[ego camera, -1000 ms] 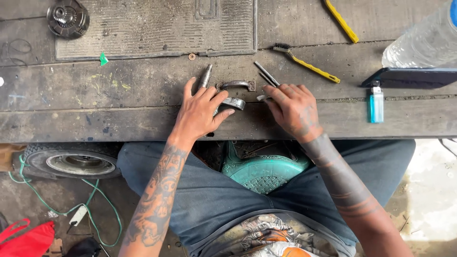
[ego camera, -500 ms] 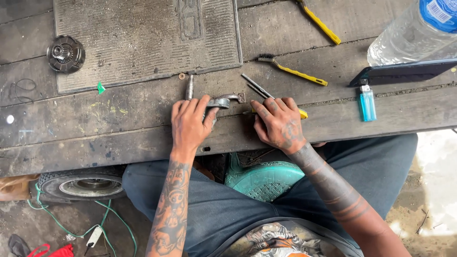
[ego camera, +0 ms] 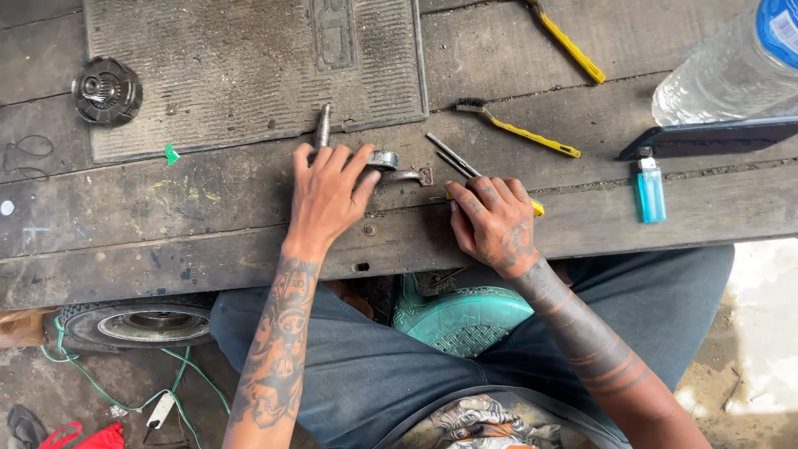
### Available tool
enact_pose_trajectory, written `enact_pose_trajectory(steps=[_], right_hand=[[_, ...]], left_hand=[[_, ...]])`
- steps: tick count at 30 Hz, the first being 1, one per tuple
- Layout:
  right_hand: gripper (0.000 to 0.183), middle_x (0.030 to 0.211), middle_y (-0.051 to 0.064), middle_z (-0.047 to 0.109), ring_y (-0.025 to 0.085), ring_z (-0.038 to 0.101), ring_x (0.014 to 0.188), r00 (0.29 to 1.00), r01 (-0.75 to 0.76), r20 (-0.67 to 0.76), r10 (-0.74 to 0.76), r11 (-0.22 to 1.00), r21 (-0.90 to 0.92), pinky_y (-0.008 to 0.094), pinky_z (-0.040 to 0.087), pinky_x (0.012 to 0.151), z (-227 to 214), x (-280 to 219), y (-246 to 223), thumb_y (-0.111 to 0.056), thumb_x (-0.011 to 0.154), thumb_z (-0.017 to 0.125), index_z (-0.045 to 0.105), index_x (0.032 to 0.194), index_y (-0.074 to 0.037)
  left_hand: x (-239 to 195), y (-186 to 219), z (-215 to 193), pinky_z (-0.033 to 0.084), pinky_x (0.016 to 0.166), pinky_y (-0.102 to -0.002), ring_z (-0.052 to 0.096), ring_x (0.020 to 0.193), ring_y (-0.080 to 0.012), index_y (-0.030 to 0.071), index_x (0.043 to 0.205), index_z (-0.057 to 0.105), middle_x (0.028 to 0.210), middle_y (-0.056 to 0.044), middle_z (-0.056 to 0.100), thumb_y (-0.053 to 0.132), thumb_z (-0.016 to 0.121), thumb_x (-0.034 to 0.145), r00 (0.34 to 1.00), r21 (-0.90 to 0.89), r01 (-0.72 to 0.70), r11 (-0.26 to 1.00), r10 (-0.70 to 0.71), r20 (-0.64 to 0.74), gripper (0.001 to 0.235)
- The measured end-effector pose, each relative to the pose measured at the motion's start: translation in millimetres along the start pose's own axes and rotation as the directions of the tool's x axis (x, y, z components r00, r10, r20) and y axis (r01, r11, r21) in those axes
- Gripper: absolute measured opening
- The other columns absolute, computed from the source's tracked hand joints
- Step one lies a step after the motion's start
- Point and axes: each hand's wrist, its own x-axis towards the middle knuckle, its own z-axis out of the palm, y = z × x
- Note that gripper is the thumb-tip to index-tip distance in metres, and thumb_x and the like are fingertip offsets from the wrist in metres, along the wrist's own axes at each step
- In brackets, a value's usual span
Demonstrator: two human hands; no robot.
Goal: The person uses a yellow utility knife to scrape and clean a metal mechanical part held in their left hand. They then use a metal file to smooth the edges of the part. Finally, they use a small metal tool to adjust or clean a small component within the part.
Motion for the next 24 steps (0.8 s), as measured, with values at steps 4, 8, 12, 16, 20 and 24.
enact_pose_trajectory(steps=[4, 8, 12, 16, 20, 24], right_hand=[[0.019, 0.084, 0.004, 0.055, 0.023, 0.062, 0.069, 0.997, -0.057, 0.054, 0.054, 0.997, 0.054, 0.033, 0.05, 0.073, 7.3, 21.0, -0.8, -0.02, 0.1, 0.056, 0.07, 0.11, -0.014], [0.016, 0.083, 0.016, 0.061, 0.041, 0.067, 0.072, 0.942, -0.246, 0.307, 0.137, 0.904, 0.349, 0.049, 0.053, 0.068, 13.2, 57.9, 9.9, -0.015, 0.101, 0.056, 0.062, 0.111, -0.004], [0.018, 0.09, 0.018, 0.071, 0.045, 0.072, 0.081, 0.892, -0.296, 0.447, 0.07, 0.838, 0.458, 0.056, 0.057, 0.07, 31.2, 84.0, 33.3, -0.022, 0.103, 0.061, 0.064, 0.114, -0.008], [0.011, 0.088, 0.02, 0.072, 0.046, 0.072, 0.079, 0.914, -0.2, 0.404, -0.026, 0.839, 0.507, 0.057, 0.058, 0.068, 29.1, 103.9, 31.1, -0.015, 0.103, 0.063, 0.066, 0.109, -0.006], [0.009, 0.088, 0.018, 0.07, 0.044, 0.071, 0.081, 0.921, -0.147, 0.38, -0.085, 0.827, 0.542, 0.057, 0.058, 0.066, 33.4, 106.8, 37.7, -0.016, 0.103, 0.063, 0.068, 0.108, -0.009], [0.014, 0.085, 0.011, 0.071, 0.037, 0.072, 0.077, 0.911, -0.151, 0.402, -0.094, 0.831, 0.535, 0.048, 0.058, 0.062, 42.9, 101.5, 47.4, -0.024, 0.102, 0.063, 0.073, 0.107, -0.016]], left_hand=[[12.2, 20.3, -23.0, 0.041, 0.103, -0.05, 0.064, 0.112, -0.0322, 0.004, 0.134, 0.062, 0.117, -0.018, 0.067, 0.046, 0.074, 0.087, 0.965, -0.189, 0.121, 0.975, -0.071, 0.253, 0.065], [14.2, 16.5, -12.7, 0.047, 0.092, -0.045, 0.066, 0.101, -0.0329, 0.004, 0.132, 0.059, 0.107, -0.015, 0.064, 0.044, 0.078, 0.087, 0.973, -0.149, 0.103, 0.983, -0.069, 0.219, 0.063], [13.2, 12.4, -9.4, 0.048, 0.089, -0.041, 0.063, 0.092, -0.0278, 0.008, 0.128, 0.06, 0.099, -0.008, 0.06, 0.052, 0.076, 0.088, 0.991, -0.108, 0.026, 0.994, -0.012, 0.131, 0.062], [16.6, 13.8, -17.7, 0.049, 0.087, -0.041, 0.062, 0.09, -0.0276, 0.007, 0.126, 0.061, 0.097, -0.007, 0.059, 0.053, 0.074, 0.088, 0.989, -0.153, 0.047, 0.987, -0.024, 0.146, 0.061], [21.0, 13.5, -20.7, 0.049, 0.086, -0.041, 0.061, 0.089, -0.0269, 0.01, 0.122, 0.062, 0.094, -0.005, 0.057, 0.056, 0.072, 0.089, 0.99, -0.188, 0.073, 0.979, -0.047, 0.136, 0.058], [25.1, 12.2, -26.0, 0.048, 0.086, -0.04, 0.061, 0.086, -0.0267, 0.012, 0.121, 0.064, 0.091, -0.003, 0.056, 0.05, 0.079, 0.084, 0.986, -0.238, 0.109, 0.965, -0.075, 0.149, 0.056]])
